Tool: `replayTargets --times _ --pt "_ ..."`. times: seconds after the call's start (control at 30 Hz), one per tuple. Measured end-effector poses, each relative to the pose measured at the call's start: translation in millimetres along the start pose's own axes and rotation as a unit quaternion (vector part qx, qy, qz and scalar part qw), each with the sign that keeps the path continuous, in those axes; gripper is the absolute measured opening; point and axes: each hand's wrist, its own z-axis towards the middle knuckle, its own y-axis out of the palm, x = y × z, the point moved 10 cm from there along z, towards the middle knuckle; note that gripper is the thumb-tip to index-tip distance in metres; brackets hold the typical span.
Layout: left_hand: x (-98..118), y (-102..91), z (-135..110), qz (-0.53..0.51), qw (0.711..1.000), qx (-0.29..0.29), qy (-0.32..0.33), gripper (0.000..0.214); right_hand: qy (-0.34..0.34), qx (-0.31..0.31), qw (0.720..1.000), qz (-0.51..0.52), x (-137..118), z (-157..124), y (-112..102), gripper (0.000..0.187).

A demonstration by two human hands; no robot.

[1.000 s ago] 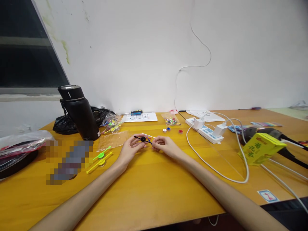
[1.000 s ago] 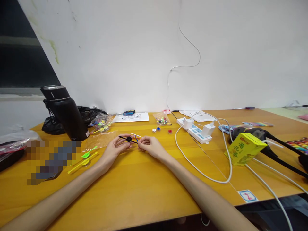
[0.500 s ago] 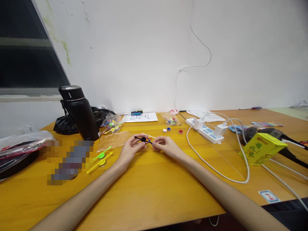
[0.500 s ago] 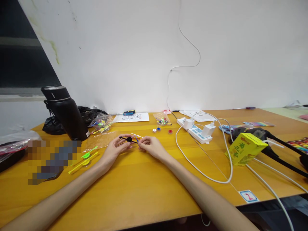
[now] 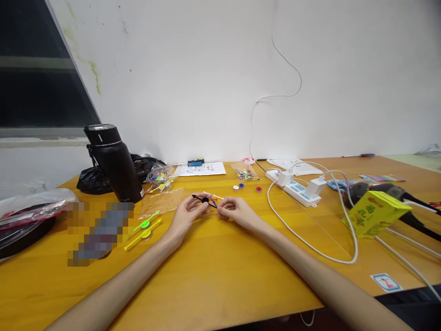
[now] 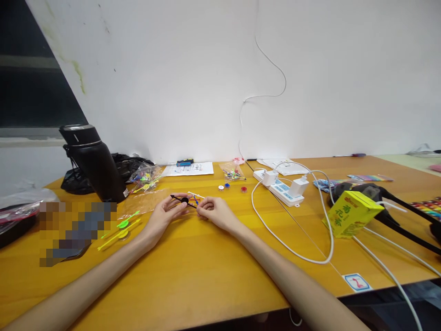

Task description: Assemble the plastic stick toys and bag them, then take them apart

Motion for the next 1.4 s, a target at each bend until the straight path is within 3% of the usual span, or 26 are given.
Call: replayTargets --times 0.63,1.4 --pt "-3 -2.3 3 0.006 1.000 0.002 -0.002 0.042 -0.034 -0.055 0.998 -0.014 -12 -6 18 0.024" --pt "-7 -8.2 7 0.054 0.999 -0.006 -0.007 0.041 -0.062 -0.074 0.993 -0.068 -15 -9 28 0.015"
